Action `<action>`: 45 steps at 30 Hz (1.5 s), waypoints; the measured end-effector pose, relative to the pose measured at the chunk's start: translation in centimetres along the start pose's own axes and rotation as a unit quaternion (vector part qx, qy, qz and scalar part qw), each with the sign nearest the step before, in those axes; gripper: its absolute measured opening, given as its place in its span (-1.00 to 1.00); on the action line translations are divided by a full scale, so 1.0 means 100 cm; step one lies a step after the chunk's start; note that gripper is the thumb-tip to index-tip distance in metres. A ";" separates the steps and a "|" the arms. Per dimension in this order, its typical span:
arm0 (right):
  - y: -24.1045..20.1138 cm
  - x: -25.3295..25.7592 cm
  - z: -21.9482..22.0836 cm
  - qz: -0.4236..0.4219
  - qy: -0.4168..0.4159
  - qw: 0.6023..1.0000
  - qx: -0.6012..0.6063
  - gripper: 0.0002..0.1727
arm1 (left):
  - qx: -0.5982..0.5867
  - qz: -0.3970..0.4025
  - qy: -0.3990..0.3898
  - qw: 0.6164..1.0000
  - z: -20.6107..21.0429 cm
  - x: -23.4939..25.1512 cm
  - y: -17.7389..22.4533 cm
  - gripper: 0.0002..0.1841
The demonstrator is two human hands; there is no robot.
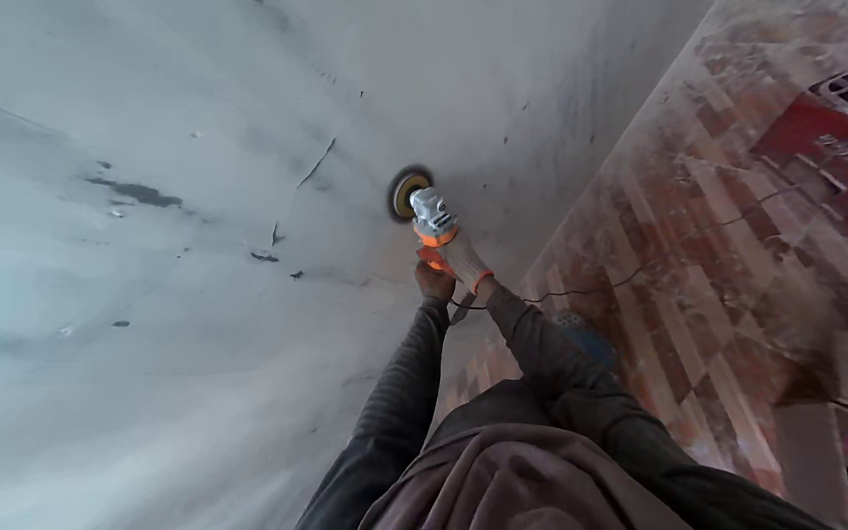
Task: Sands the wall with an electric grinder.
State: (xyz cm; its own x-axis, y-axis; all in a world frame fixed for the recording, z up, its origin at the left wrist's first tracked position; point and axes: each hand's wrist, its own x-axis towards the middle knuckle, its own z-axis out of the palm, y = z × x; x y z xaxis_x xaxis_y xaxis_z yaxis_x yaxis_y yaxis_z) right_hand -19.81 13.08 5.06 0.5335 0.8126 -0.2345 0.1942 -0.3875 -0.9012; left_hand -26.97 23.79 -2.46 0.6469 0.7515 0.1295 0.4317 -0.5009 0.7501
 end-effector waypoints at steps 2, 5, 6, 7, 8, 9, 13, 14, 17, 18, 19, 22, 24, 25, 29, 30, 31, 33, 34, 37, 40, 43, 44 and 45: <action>0.038 0.029 0.000 0.027 -0.018 0.999 -0.038 -0.54 | 0.047 -0.013 -0.039 0.998 0.012 0.017 0.016 -0.51; 0.100 0.074 0.011 0.047 0.104 0.987 0.109 -0.51 | 0.110 -0.038 -0.091 0.989 0.039 0.035 0.024 -0.52; 0.108 0.081 0.005 0.067 0.109 0.980 0.151 -0.49 | 0.122 -0.046 -0.104 0.986 0.048 0.039 0.026 -0.52; 0.114 0.085 -0.001 0.078 0.112 0.975 0.178 -0.48 | 0.127 -0.051 -0.111 0.984 0.057 0.042 0.028 -0.51; 0.121 0.087 -0.005 0.080 0.118 0.970 0.198 -0.49 | 0.130 -0.052 -0.120 0.983 0.064 0.044 0.029 -0.49; 0.127 0.089 -0.007 0.076 0.126 0.966 0.211 -0.51 | 0.134 -0.050 -0.129 0.981 0.069 0.046 0.030 -0.48; 0.092 0.060 -0.034 0.060 0.164 0.947 0.270 -0.64 | 0.180 -0.060 -0.160 0.969 0.073 0.053 0.034 -0.42; 0.072 0.047 -0.045 0.062 0.171 0.933 0.312 -0.63 | 0.190 -0.064 -0.162 0.966 0.072 0.054 0.035 -0.41; 0.053 0.034 -0.048 0.061 0.163 0.927 0.331 -0.60 | 0.184 -0.067 -0.149 0.969 0.065 0.047 0.031 -0.41; 0.053 0.037 -0.043 0.057 0.166 0.933 0.315 -0.58 | 0.171 -0.066 -0.138 0.973 0.060 0.043 0.032 -0.42; 0.054 0.039 -0.039 0.050 0.158 0.941 0.295 -0.52 | 0.156 -0.066 -0.126 0.977 0.054 0.040 0.035 -0.43; 0.064 0.046 -0.011 0.046 0.137 0.969 0.200 -0.53 | 0.104 -0.045 -0.078 0.990 0.028 0.032 0.044 -0.51; 0.057 0.048 0.004 0.070 0.122 0.977 0.161 -0.53 | 0.069 -0.014 -0.041 0.997 0.013 0.030 0.044 -0.56; 0.052 0.047 0.009 0.071 0.120 0.979 0.150 -0.53 | 0.056 -0.004 -0.035 0.998 0.006 0.029 0.042 -0.57; 0.042 0.031 0.027 0.049 0.074 0.995 0.045 -0.55 | 0.034 0.000 -0.048 0.998 -0.008 0.012 0.015 -0.57; 0.033 0.026 0.023 0.043 0.044 0.998 -0.008 -0.58 | 0.046 -0.012 -0.060 0.997 -0.009 0.010 0.011 -0.56; 0.026 0.021 0.019 0.048 0.010 0.998 -0.046 -0.58 | 0.061 -0.024 -0.074 0.995 -0.010 0.010 0.009 -0.55; 0.025 0.016 0.024 0.059 0.000 0.997 -0.054 -0.59 | 0.096 -0.035 -0.097 0.990 -0.016 0.010 0.004 -0.50; 0.032 0.021 0.032 0.046 0.042 0.998 -0.007 -0.59 | 0.112 -0.036 -0.106 0.987 -0.019 0.011 0.002 -0.50; 0.044 0.043 0.050 0.013 0.175 0.964 0.202 -0.52 | 0.159 -0.039 -0.129 0.978 -0.023 0.011 -0.005 -0.45; 0.038 0.038 0.045 0.014 0.171 0.959 0.227 -0.50 | 0.152 -0.045 -0.116 0.981 -0.021 0.006 -0.005 -0.43; 0.027 0.028 0.040 0.025 0.125 0.981 0.146 -0.51 | 0.107 -0.028 -0.075 0.991 -0.029 0.001 0.008 -0.53; 0.023 0.024 0.039 0.034 0.089 0.990 0.103 -0.54 | 0.082 -0.022 -0.059 0.995 -0.034 0.001 0.014 -0.55; 0.018 0.021 0.038 0.039 0.067 0.994 0.076 -0.54 | 0.057 -0.014 -0.040 0.997 -0.040 0.002 0.022 -0.56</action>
State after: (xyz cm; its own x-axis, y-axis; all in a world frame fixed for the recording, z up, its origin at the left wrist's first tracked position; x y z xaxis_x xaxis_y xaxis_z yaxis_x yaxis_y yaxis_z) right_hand -21.43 15.78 1.60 0.6488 0.7134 -0.2650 0.0271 -0.3697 -0.9288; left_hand -28.40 24.59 1.80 0.6798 0.7315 0.0535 0.5166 -0.5293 0.6730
